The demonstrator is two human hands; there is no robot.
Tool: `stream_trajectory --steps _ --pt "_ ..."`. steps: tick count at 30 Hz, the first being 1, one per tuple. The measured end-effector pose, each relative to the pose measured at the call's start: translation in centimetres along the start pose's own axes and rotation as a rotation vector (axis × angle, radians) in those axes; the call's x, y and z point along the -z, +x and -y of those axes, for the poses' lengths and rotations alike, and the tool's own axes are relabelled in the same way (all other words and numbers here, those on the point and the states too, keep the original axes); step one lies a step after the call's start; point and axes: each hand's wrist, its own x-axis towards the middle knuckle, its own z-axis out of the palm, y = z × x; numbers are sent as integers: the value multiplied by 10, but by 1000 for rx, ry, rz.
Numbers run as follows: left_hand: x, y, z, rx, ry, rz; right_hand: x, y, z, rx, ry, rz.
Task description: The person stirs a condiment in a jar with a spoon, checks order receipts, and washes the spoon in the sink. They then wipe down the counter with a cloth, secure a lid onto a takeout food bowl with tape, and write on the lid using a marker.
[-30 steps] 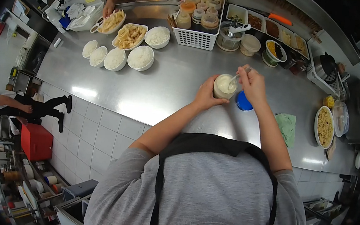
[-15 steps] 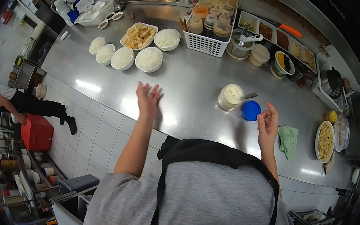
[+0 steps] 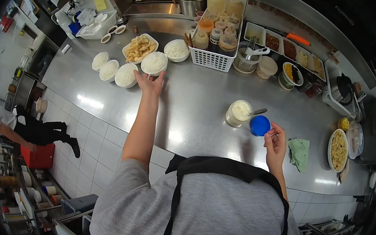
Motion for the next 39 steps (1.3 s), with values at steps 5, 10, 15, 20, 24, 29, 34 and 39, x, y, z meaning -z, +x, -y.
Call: stream_trajectory --steps 5,10,15,20,24,29,34,39 --pt "-16 38 8 -28 46 -33 -3 -2 -2 -19 -75 33" --pt "-26 39 45 80 35 -95 -5 2 -1 -30 -129 13" --pt "-56 36 73 356 -75 16 1 7 -5 -2 -142 -43" --pt "-65 75 84 312 -146 52 7 6 -3 -18 -150 -91" --pt "-75 92 88 182 -70 77 8 3 -9 -38 -174 -94" --pt "-66 114 86 160 101 190 5 5 -11 -45 -194 -66" --pt "-48 66 79 -14 339 177 3 8 -15 -28 -119 -107" --pt "-33 35 57 -165 211 -193 -5 -26 -51 -54 -212 116"
